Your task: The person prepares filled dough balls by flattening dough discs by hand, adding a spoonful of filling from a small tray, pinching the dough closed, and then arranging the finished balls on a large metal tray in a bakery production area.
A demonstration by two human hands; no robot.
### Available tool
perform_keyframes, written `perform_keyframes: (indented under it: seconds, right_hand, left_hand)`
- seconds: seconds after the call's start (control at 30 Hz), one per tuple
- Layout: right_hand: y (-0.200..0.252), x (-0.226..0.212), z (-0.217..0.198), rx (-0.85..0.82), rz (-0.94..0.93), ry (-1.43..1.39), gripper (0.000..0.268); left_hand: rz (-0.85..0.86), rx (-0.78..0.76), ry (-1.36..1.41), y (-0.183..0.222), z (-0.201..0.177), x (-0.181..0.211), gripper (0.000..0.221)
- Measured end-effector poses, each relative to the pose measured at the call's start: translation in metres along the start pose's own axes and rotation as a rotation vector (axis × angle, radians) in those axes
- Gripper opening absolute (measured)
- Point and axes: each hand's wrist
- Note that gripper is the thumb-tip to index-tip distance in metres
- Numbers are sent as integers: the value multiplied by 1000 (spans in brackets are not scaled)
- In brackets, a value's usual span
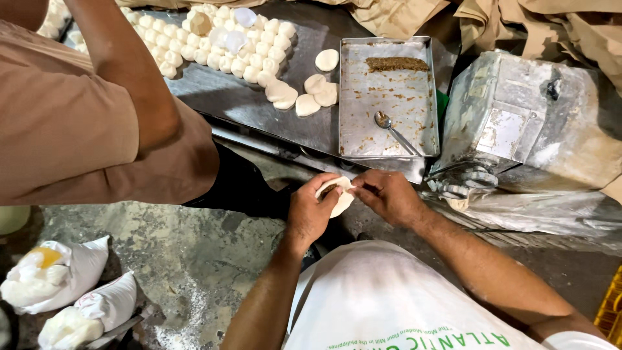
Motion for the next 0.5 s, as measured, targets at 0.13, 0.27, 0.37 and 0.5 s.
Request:
perform_keyframes:
  seconds: [0.13, 0.27, 0.37, 0.5]
  right_hand:
    - [-4, -5, 0, -33, 107, -97, 31]
    - [-10, -9, -4, -160, 48, 18, 40]
    - [-12, -8, -2, -79, -166, 126, 25]
    - [-8, -4, 3, -17, -179, 169, 22]
  left_hand:
    - [-9, -76, -68, 0, -7, 9, 28]
    - [-65, -188, -105, -2, -17, 11, 29]
    - [-34, -171, -107, -2, -23, 11, 33]
    - [-68, -110, -135, 0, -27, 16, 37]
Point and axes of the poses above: each hand's wrist, its own y-axis away from the middle knuckle, its own z-axis out of the palm, x = y × z, and after that the axes turned 2 degrees about y, right-handed
